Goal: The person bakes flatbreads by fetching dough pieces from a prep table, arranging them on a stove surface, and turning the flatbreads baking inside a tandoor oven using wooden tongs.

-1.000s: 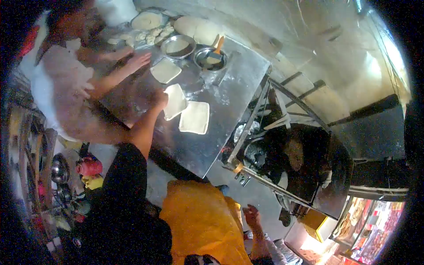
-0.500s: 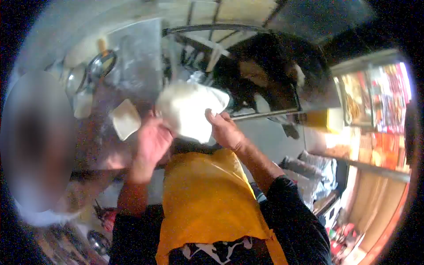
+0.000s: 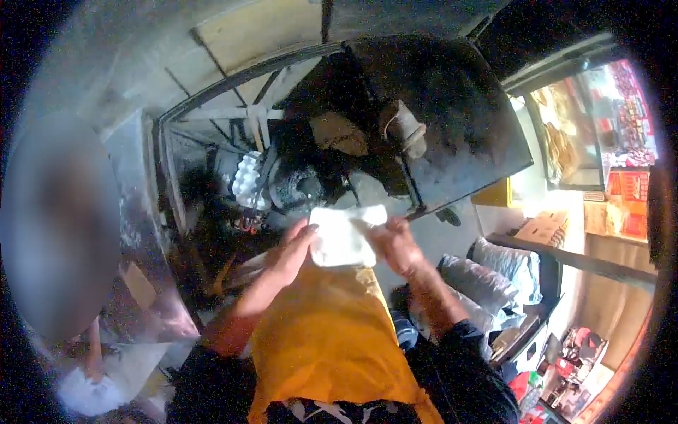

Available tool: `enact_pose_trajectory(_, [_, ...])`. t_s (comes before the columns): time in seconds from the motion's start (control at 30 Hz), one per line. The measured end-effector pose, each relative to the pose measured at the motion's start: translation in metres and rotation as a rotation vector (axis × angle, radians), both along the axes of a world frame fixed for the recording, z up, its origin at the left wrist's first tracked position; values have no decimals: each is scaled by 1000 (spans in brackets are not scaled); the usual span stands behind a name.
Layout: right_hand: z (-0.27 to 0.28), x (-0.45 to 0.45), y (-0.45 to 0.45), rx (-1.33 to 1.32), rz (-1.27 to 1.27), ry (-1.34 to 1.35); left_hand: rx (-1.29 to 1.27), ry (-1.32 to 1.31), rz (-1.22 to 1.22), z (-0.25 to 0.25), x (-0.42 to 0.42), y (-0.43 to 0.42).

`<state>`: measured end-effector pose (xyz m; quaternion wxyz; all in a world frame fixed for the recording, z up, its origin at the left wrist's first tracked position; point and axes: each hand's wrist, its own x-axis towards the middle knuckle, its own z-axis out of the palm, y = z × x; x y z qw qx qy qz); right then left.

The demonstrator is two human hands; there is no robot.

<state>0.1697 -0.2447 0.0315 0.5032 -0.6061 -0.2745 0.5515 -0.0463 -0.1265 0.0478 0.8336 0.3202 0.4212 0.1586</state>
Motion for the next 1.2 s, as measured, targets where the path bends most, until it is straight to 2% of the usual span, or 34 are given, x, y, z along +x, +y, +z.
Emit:
enact_pose_trajectory(0.03, [45,30,33,-236,-121,275,46,46,39,-4,34,14])
enact_pose_trajectory(0.07, [63,59,56,-197,-174,254,62,46,-42,23,68,39])
enact_pose_trajectory(0.1, [31,101,66,-72,-90,67,116,19,13,31,104,58])
enact_pose_trajectory(0.13, [51,143,89,-10,208,-459,215,-134,-11,21,136,83])
enact_pose_trajectory(0.17, [82,156,126,-51,-38,-180,191,-114,3,21,166,108])
enact_pose_trajectory(0.2, [89,182,152,-55,-28,-169,202,-107,45,24,192,130])
enact_pose_trajectory(0.23, [92,216,171,-10,142,-539,331,-186,0,40,213,149])
enact_pose_trajectory(0.27, [88,252,186,41,310,-909,463,-18,13,32,231,170])
enact_pose_trajectory(0.33, [15,315,205,281,-73,-444,534,21,92,46,245,187])
enact_pose_trajectory(0.37, [18,317,210,284,-70,-436,519,-10,49,50,244,190])
enact_pose_trajectory(0.4, [31,309,213,174,-117,-511,502,-51,30,49,238,187])
enact_pose_trajectory(0.43, [44,296,215,65,-158,-586,473,-37,27,46,228,181])
enact_pose_trajectory(0.47, [55,257,216,130,-266,-437,444,-24,26,40,219,173])
enact_pose_trajectory(0.5, [47,241,213,145,-192,-432,371,-18,47,30,208,166])
enact_pose_trajectory(0.53, [66,201,210,124,-210,-330,290,0,109,23,199,156])
enact_pose_trajectory(0.57, [60,176,208,216,-170,-415,274,23,164,18,191,145])
enact_pose_trajectory(0.6, [58,144,207,277,-184,-359,262,48,231,11,184,134])
enact_pose_trajectory(0.67, [77,57,200,302,-125,-244,281,-117,266,-10,178,107])
enact_pose_trajectory(0.73, [63,-23,187,283,0,76,284,-448,505,-46,151,84])
enact_pose_trajectory(0.77, [57,-73,176,391,-144,-127,730,-309,472,-55,135,93])
enact_pose_trajectory(0.8, [67,-101,167,469,41,-280,1163,-152,396,-60,107,112])
enact_pose_trajectory(0.83, [78,-134,154,451,81,-291,491,98,268,47,49,128])
enact_pose_trajectory(0.87, [87,-164,145,434,113,-317,621,190,378,42,23,129])
enact_pose_trajectory(0.9, [89,-187,144,444,126,-341,739,79,399,40,-7,111])
enact_pose_trajectory(0.93, [103,-214,159,565,100,-341,863,-26,422,39,-36,87])
enact_pose_trajectory(1.0, [96,-240,170,420,113,30,837,-96,457,33,-83,64])
enact_pose_trajectory(1.03, [75,-248,183,531,198,-100,789,-186,453,17,-103,59])
enact_pose_trajectory(1.07, [70,-261,197,538,270,-428,744,-276,446,9,-116,50])
enact_pose_trajectory(1.13, [64,-264,213,664,335,-577,675,-442,386,27,-126,33])
enact_pose_trajectory(1.17, [50,-265,224,342,145,-190,539,-271,252,52,-158,16])
enact_pose_trajectory(1.2, [64,-277,230,130,106,-351,543,-274,253,49,-194,21])
